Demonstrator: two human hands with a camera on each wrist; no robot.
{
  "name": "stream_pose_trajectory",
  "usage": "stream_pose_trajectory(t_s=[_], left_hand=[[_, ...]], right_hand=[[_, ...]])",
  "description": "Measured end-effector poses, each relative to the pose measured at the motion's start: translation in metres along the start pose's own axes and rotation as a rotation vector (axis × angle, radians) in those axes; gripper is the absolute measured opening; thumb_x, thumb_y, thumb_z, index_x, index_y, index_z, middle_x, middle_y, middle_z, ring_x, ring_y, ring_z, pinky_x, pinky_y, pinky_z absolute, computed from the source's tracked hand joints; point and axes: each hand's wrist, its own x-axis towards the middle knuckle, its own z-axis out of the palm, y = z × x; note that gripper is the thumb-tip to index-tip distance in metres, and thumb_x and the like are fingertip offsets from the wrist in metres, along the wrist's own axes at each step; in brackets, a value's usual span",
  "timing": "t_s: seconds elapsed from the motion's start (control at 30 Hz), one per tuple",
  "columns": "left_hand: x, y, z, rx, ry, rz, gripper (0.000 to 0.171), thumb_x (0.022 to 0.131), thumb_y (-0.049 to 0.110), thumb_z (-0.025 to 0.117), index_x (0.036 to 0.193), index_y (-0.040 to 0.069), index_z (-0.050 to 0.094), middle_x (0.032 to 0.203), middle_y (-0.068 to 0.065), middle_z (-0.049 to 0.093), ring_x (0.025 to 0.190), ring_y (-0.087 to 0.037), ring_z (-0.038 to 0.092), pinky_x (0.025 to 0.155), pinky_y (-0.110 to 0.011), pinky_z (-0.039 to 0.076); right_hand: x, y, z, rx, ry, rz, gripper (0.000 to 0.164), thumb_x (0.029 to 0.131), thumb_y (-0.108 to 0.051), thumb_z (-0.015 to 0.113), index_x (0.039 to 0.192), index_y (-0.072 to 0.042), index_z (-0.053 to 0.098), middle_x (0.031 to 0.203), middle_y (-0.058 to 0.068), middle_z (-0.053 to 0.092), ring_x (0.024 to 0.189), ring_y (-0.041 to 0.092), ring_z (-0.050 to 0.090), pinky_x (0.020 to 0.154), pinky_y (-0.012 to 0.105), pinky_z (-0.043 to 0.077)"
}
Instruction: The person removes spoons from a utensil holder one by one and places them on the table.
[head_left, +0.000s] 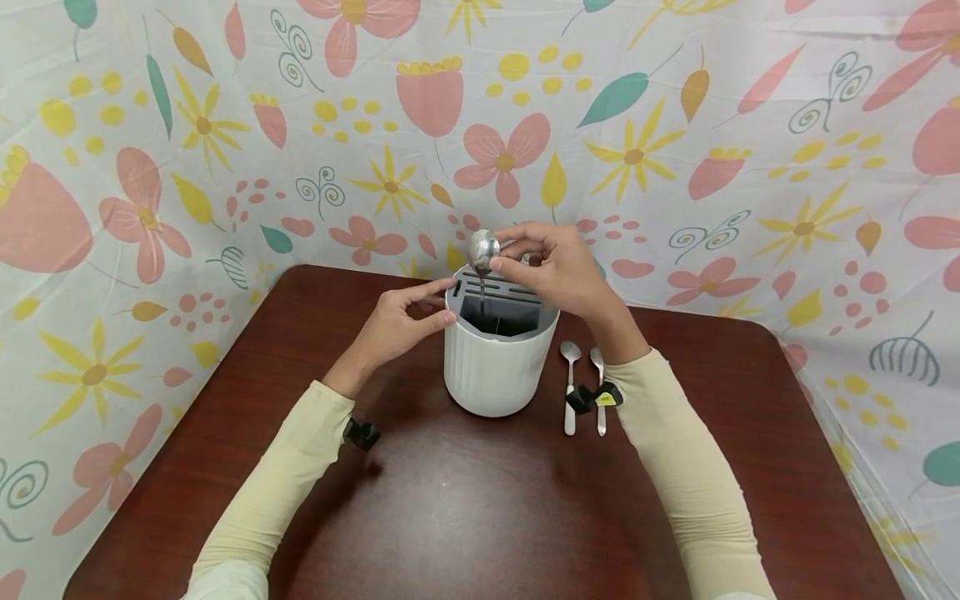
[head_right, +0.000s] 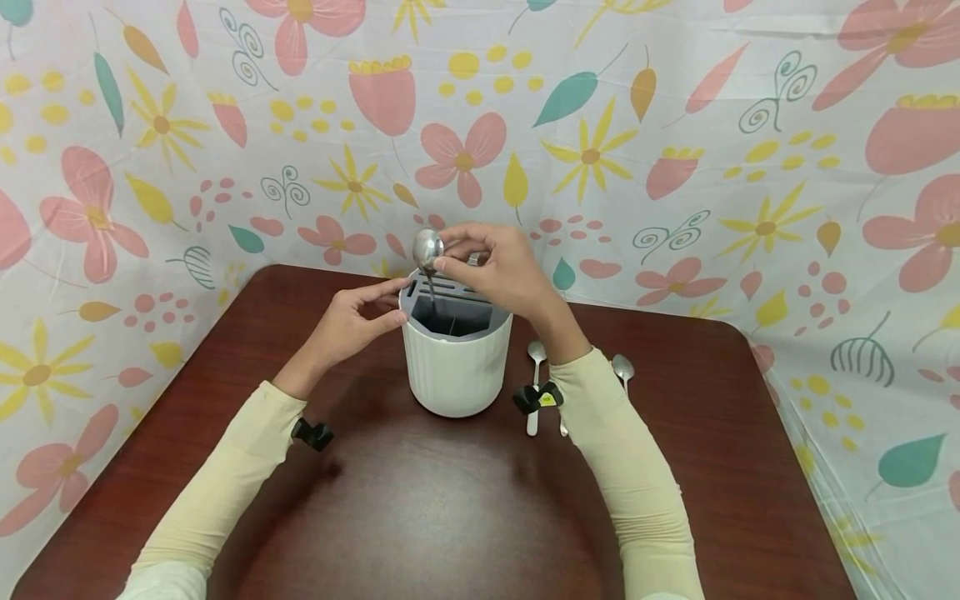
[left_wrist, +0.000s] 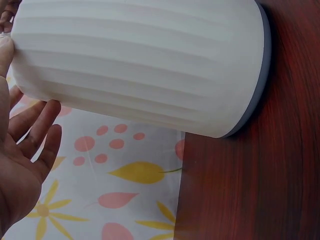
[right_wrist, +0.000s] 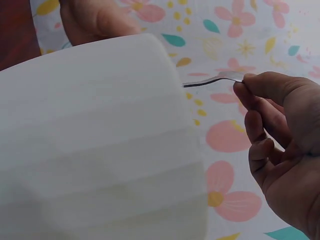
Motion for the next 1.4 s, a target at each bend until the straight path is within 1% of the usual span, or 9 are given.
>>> stream_pose_trajectory(t_s=[0.13, 0.27, 0.47, 0.6, 0.67, 0.9, 1.13, 1.23, 1.4], left_hand=[[0.0, 0.0, 0.0, -0.006, 0.007, -0.004, 0.05, 0.094, 0.012, 0.075, 0.142, 0.008, 0.062, 0.119, -0.019, 0.072, 0.108, -0.034, 0.065, 0.068, -0.026, 0.047], [0.0, 0.0, 0.0, -0.009, 0.011, -0.005, 0.05, 0.094, 0.012, 0.076, 0.142, 0.008, 0.063, 0.119, -0.019, 0.072, 0.109, -0.034, 0.066, 0.069, -0.027, 0.047], [0.0, 0.0, 0.0, -0.012, -0.006, -0.013, 0.051, 0.095, 0.013, 0.075, 0.143, 0.009, 0.061, 0.122, -0.018, 0.071, 0.111, -0.032, 0.066, 0.069, -0.028, 0.048], [0.0, -0.001, 0.0, -0.014, -0.008, -0.012, 0.051, 0.095, 0.013, 0.075, 0.143, 0.009, 0.061, 0.124, -0.017, 0.07, 0.113, -0.034, 0.065, 0.069, -0.026, 0.047], [0.0, 0.0, 0.0, -0.009, -0.004, -0.014, 0.051, 0.094, 0.013, 0.075, 0.143, 0.009, 0.062, 0.124, -0.018, 0.07, 0.112, -0.034, 0.065, 0.068, -0.025, 0.046], [0.006, -0.033, 0.001, 0.016, 0.019, 0.006, 0.051, 0.093, 0.026, 0.078, 0.142, 0.027, 0.064, 0.118, -0.006, 0.074, 0.106, -0.02, 0.066, 0.067, -0.029, 0.049], [0.006, -0.033, 0.002, 0.023, 0.021, 0.017, 0.051, 0.092, 0.036, 0.078, 0.141, 0.031, 0.064, 0.118, -0.003, 0.074, 0.105, -0.015, 0.066, 0.068, -0.03, 0.05], [0.006, -0.033, 0.002, 0.016, 0.02, 0.027, 0.05, 0.092, 0.033, 0.079, 0.141, 0.029, 0.064, 0.116, -0.004, 0.074, 0.105, -0.016, 0.066, 0.067, -0.029, 0.049], [0.007, -0.034, 0.002, 0.012, 0.032, 0.029, 0.05, 0.092, 0.025, 0.079, 0.14, 0.027, 0.066, 0.114, -0.005, 0.075, 0.104, -0.017, 0.067, 0.068, -0.032, 0.049]], right_hand=[[0.003, -0.006, -0.004, 0.009, 0.028, -0.016, 0.025, 0.088, -0.002, 0.079, 0.113, 0.002, 0.075, 0.086, 0.016, 0.077, 0.062, 0.016, 0.067, 0.051, 0.022, 0.042], [0.007, -0.014, -0.008, -0.016, 0.04, -0.037, 0.025, 0.089, -0.003, 0.079, 0.113, 0.002, 0.075, 0.086, 0.015, 0.076, 0.052, 0.014, 0.056, 0.049, 0.023, 0.037], [0.014, -0.027, -0.016, -0.032, 0.09, -0.074, 0.025, 0.089, -0.004, 0.078, 0.113, 0.002, 0.076, 0.081, 0.003, 0.077, 0.048, 0.01, 0.048, 0.048, 0.022, 0.033], [0.018, -0.031, -0.023, 0.002, 0.151, -0.146, 0.024, 0.088, 0.001, 0.078, 0.112, 0.005, 0.076, 0.079, -0.003, 0.076, 0.051, 0.01, 0.048, 0.05, 0.022, 0.035], [0.019, -0.031, -0.026, 0.04, 0.177, -0.185, 0.026, 0.087, 0.004, 0.077, 0.113, 0.006, 0.075, 0.081, 0.001, 0.077, 0.054, 0.01, 0.052, 0.051, 0.022, 0.034], [0.022, -0.038, -0.037, 0.132, 0.277, -0.203, 0.026, 0.086, 0.009, 0.075, 0.112, 0.009, 0.074, 0.08, -0.006, 0.076, 0.059, 0.007, 0.062, 0.05, 0.02, 0.038], [0.023, -0.046, -0.054, 0.141, 0.294, -0.24, 0.027, 0.085, 0.011, 0.075, 0.111, 0.007, 0.075, 0.081, -0.004, 0.077, 0.063, 0.005, 0.066, 0.052, 0.017, 0.039], [0.021, -0.049, -0.062, 0.139, 0.309, -0.226, 0.025, 0.085, 0.01, 0.075, 0.11, 0.006, 0.076, 0.08, -0.003, 0.077, 0.063, 0.006, 0.067, 0.053, 0.017, 0.04], [0.016, -0.052, -0.077, 0.253, 0.348, -0.099, 0.026, 0.083, 0.007, 0.078, 0.109, 0.004, 0.078, 0.078, 0.004, 0.077, 0.059, 0.01, 0.064, 0.054, 0.018, 0.04]])
